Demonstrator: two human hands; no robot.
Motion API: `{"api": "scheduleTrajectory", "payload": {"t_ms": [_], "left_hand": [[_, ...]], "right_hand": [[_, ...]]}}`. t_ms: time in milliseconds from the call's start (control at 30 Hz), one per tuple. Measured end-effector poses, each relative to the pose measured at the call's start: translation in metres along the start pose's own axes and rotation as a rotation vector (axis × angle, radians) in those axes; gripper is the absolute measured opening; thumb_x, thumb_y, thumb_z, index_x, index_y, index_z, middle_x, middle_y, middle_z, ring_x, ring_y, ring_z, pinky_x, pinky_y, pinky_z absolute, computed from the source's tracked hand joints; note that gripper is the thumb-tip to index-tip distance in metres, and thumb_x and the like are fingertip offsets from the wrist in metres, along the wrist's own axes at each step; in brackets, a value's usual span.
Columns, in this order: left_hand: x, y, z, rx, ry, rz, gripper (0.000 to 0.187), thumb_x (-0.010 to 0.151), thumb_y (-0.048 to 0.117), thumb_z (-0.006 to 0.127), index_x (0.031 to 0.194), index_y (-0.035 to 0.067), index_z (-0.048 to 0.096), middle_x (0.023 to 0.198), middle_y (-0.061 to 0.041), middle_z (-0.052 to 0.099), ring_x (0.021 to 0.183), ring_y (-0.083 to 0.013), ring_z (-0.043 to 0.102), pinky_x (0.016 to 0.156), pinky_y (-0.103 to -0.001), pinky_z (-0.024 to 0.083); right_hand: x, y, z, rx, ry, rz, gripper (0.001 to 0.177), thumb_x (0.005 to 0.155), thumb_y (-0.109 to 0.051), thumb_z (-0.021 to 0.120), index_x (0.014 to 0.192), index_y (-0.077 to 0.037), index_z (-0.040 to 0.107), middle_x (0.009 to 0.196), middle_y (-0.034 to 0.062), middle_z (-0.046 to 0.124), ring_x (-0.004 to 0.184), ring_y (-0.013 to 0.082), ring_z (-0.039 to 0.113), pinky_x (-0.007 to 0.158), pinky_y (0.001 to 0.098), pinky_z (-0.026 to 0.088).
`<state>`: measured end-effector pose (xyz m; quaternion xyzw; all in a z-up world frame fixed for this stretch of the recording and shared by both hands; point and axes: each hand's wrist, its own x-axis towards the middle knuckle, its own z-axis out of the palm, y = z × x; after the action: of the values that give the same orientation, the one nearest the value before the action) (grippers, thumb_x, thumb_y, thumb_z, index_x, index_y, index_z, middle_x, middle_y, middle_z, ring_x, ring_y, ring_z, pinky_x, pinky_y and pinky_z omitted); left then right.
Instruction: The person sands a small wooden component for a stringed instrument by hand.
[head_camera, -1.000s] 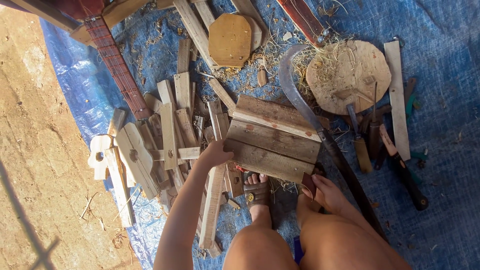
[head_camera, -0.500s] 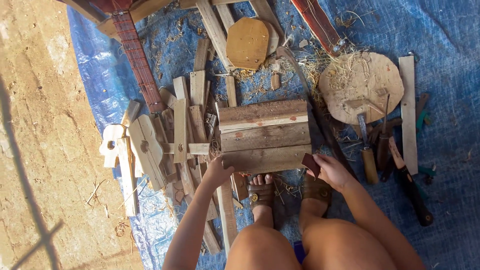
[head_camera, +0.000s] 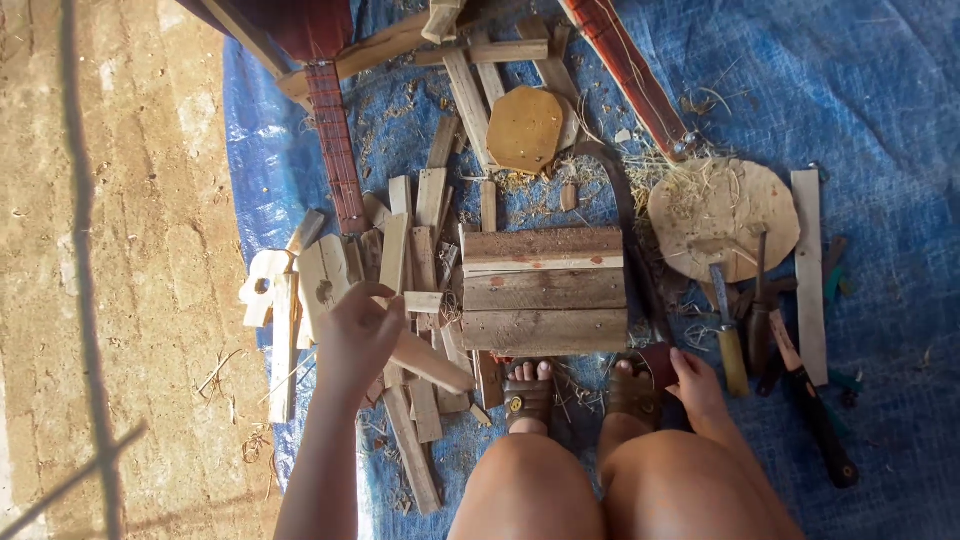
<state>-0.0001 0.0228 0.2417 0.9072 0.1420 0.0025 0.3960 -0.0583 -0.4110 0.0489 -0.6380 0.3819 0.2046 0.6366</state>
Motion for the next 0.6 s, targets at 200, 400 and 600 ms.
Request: {"api": "scheduleTrajectory", "payload": {"t_ms": [200,400,600], "left_hand": [[0.01,0.04,0.015,-0.297,0.306,0.305,0.026,0.104,0.025,0.065,0.1,0.001,0.074,0.074,-0.014,0.073,0.068,-0.0255,0.072,0.057,-0.035,0.055],[0.034,0.028,0.124,-0.247,0.173,0.342,0.036,0.096,0.041,0.075,0.095,0.005,0.07,0.082,-0.018,0.071,0.076,-0.0415,0.071,0.065,-0.048,0.056],[0.051,0.082,0.15,0.121,0.122,0.541,0.038,0.102,0.045,0.06,0.094,0.008,0.065,0.085,-0.014,0.065,0.073,-0.0411,0.072,0.061,-0.05,0.058]], "right_hand": [[0.0,0.012,-0.023,-0.005,0.062,-0.027,0.073,0.108,-0.05,0.057,0.156,0.002,0.038,0.154,0.031,0.038,0.137,0.0534,0.041,0.107,0.0608,0.046],[0.019,0.035,-0.056,-0.3,0.182,-0.311,0.059,0.103,-0.059,0.068,0.123,-0.004,0.071,0.102,0.0174,0.065,0.096,0.0343,0.063,0.084,0.0524,0.05],[0.039,-0.009,-0.032,-0.34,0.213,-0.706,0.035,0.094,-0.032,0.083,0.11,-0.002,0.077,0.096,0.0209,0.075,0.093,0.0238,0.068,0.078,0.0407,0.054]]}}
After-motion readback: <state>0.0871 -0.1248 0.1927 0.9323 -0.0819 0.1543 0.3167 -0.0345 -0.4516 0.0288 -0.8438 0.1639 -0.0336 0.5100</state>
